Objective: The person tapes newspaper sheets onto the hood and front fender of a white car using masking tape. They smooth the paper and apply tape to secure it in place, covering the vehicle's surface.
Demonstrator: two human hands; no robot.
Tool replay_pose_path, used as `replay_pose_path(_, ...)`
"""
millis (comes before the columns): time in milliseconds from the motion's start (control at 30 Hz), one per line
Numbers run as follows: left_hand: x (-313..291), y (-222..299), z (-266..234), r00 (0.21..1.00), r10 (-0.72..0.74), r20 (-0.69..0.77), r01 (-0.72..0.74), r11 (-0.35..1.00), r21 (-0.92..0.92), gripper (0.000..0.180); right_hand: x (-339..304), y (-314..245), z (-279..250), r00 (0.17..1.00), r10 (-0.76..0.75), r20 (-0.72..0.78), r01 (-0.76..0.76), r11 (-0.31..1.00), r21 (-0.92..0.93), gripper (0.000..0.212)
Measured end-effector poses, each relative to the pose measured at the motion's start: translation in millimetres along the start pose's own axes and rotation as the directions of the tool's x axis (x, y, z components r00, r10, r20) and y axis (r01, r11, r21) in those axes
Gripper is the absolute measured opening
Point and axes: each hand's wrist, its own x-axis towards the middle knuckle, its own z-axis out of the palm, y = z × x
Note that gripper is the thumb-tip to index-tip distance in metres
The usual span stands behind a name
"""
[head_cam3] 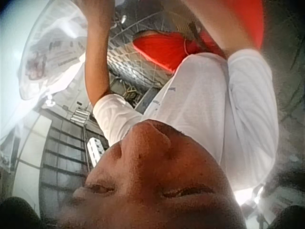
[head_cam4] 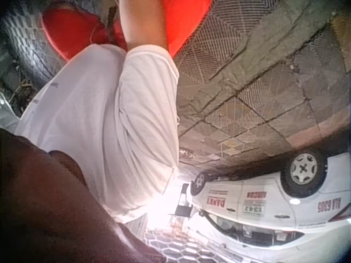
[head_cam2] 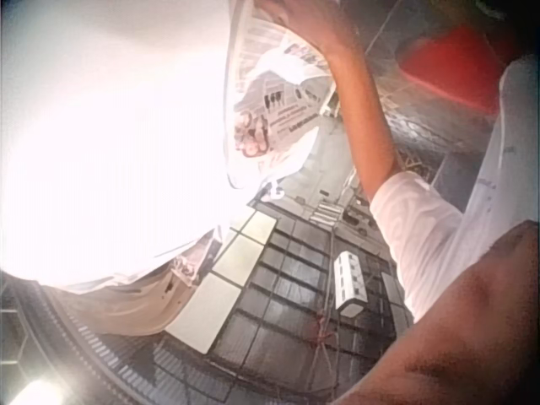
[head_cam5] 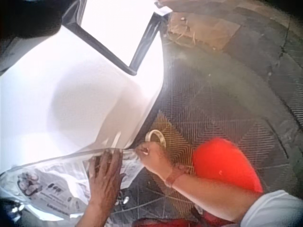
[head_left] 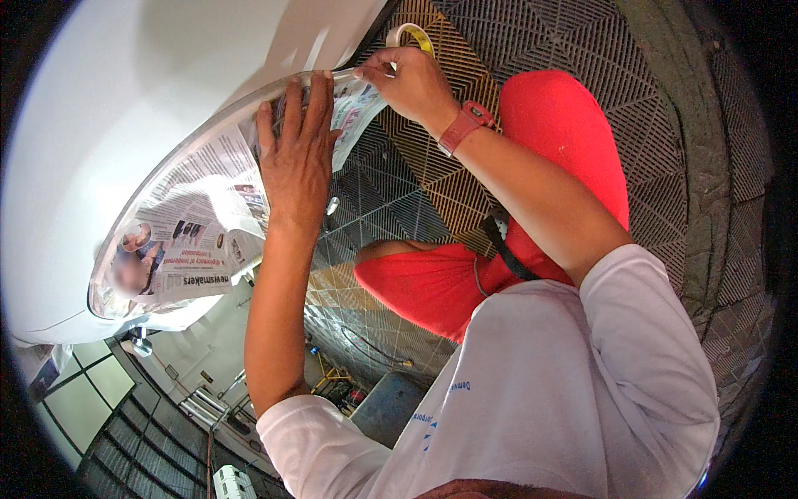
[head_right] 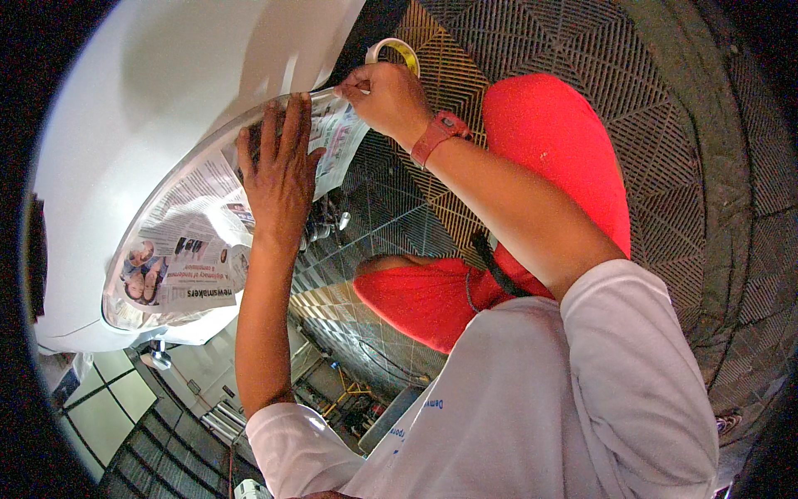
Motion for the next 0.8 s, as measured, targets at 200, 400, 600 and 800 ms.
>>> replay_pose_path(200,0,2,3,1.0,0.006,-0.02,-0.006,1.0,0.028,0.082,8,2,0,1.0,-0.012,0.008,0.012,1.0,-0.018,0.023)
replay_pose_path(400,4,8,11,1.0,0.024,0.003,-0.024,0.998,0.062,0.082,15,12,3,0.999,-0.013,0.038,0.014,0.999,-0.037,0.02)
replay_pose_path(600,4,14,26,0.999,-0.021,-0.027,0.021,1.0,0.022,0.081,16,10,6,0.998,0.012,0.054,-0.011,1.0,-0.029,0.017)
replay_pose_path(800,12,23,33,0.999,-0.027,-0.042,0.03,0.996,0.081,0.084,22,14,10,0.997,-0.08,-0.019,0.08,0.997,-0.01,0.024)
